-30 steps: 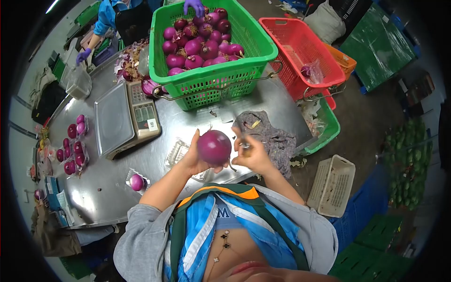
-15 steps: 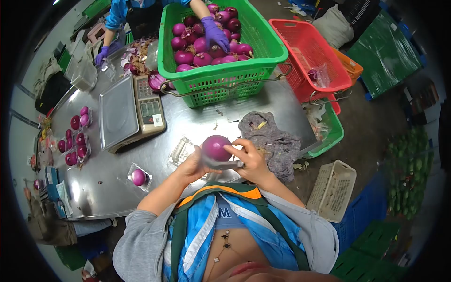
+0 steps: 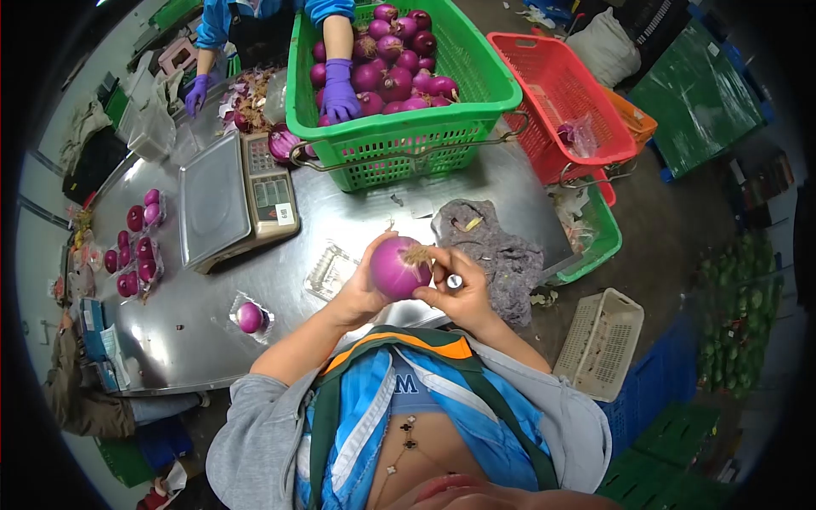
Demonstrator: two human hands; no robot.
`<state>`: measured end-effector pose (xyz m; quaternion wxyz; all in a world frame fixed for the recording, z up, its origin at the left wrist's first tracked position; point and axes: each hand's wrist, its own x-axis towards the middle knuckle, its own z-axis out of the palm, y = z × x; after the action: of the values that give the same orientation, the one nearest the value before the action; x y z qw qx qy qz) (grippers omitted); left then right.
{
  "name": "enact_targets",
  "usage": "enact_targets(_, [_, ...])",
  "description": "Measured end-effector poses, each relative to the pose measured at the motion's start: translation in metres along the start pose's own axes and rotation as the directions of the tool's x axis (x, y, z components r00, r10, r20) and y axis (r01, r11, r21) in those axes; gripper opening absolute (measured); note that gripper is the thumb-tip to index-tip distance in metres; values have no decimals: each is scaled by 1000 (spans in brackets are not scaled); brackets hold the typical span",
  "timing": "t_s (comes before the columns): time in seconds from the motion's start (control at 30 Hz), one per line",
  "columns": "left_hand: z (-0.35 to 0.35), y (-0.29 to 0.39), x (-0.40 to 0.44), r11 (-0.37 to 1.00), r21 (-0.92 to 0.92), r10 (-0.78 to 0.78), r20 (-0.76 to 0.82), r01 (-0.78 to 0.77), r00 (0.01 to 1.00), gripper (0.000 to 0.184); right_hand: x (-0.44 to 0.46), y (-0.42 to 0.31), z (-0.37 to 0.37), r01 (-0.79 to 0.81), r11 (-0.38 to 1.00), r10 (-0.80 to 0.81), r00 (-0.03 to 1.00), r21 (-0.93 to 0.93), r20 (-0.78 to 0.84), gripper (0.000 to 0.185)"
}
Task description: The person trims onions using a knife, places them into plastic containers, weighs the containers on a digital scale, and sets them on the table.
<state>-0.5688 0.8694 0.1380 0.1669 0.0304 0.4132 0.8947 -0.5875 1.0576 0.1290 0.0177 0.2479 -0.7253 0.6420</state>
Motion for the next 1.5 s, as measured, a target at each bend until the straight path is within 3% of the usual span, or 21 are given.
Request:
enact_targets(0.03, [-7, -6, 3, 1000, -1, -26, -2, 26, 1000, 97, 4, -8, 0, 109, 982, -104, 994, -153, 41, 62])
enact_targets(0.07, [-11, -9, 4, 999, -6, -51, -2, 51, 999, 95, 3, -13, -1, 108, 983, -103, 994, -151, 42, 62])
enact_targets(0.17, [-5, -2, 1, 983, 176, -28, -95, 45, 995, 89, -1, -26, -11, 97, 841, -14, 987, -532, 157, 69])
enact_targets(0.27, [2, 6, -1, 951, 305, -7, -157, 55, 988, 88, -3, -22, -17, 235, 763, -139, 969, -602, 202, 66])
enact_targets(0.33, [-5, 1, 0, 915, 399, 84, -52, -57, 995, 89, -3, -27, -15, 210, 770, -105, 973, -602, 205, 63])
enact_targets(0.43, [-1, 1, -2, 859, 507, 103, -20, -78, 994, 89, -4, -27, -16, 180, 774, -72, 978, -607, 197, 61])
enact_targets(0.8, [3, -1, -6, 816, 571, 99, 14, -89, 995, 87, -9, -26, -17, 286, 724, -207, 958, -628, 197, 64])
enact_targets(0.87, [-2, -5, -9, 835, 547, 73, 14, -69, 997, 86, -13, -22, -24, 237, 691, -121, 969, -682, 215, 58])
enact_targets(0.93, [-13, -7, -19, 820, 563, 74, 65, -98, 995, 87, -15, 23, -50, -72, 670, -6, 995, -738, -102, 51])
enact_targets(1.0, [-15, -3, -14, 841, 518, 117, 109, -157, 987, 89, -21, 38, -77, -315, 703, 173, 945, -638, -277, 45])
enact_targets(1.03, [-22, -6, -10, 841, 530, 107, 36, -110, 994, 89, -24, 40, -72, -221, 745, 75, 965, -629, -250, 44])
enact_targets(1.07, [-30, -10, -14, 842, 538, 71, -47, -35, 996, 89, -30, 43, -64, -228, 748, 97, 966, -623, -238, 44])
enact_targets(1.17, [-38, -18, -7, 891, 451, 84, -40, -57, 996, 90, -17, 52, -55, -383, 669, 252, 923, -637, -291, 49])
enact_targets(1.2, [-41, -17, -12, 911, 408, 85, -51, -57, 995, 91, -19, 68, -60, -357, 680, 248, 934, -641, -257, 49])
enact_targets(1.23, [-45, -15, -19, 917, 399, 50, -143, 11, 988, 91, -23, 83, -65, -354, 547, 223, 935, -758, -276, 51])
enact_targets(1.27, [-66, -17, -26, 918, 397, 101, -182, -21, 978, 91, -22, 97, -66, -328, 402, 176, 944, -855, -280, 53])
enact_targets(1.33, [-123, -27, -52, 591, 806, 339, -280, 28, 898, 91, -33, 113, -61, -263, 421, 53, 962, -868, -266, 54])
enact_targets(1.37, [-133, -11, -69, 721, 692, 359, -392, 15, 847, 87, -36, 118, -57, -269, 583, 116, 962, -767, -248, 51])
enact_targets(1.43, [-183, 15, -107, 594, 770, 506, -581, 230, 637, 82, -46, 129, -44, -355, 797, 310, 935, -488, -175, 43])
enact_targets(1.47, [-227, 19, -128, 443, 824, 623, -566, 353, 540, 80, -47, 132, -31, -429, 839, 416, 902, -335, -111, 39])
enact_targets(1.5, [-242, 35, -145, 352, 816, 692, -556, 457, 460, 77, -42, 125, -15, -354, 842, 374, 927, -407, -32, 33])
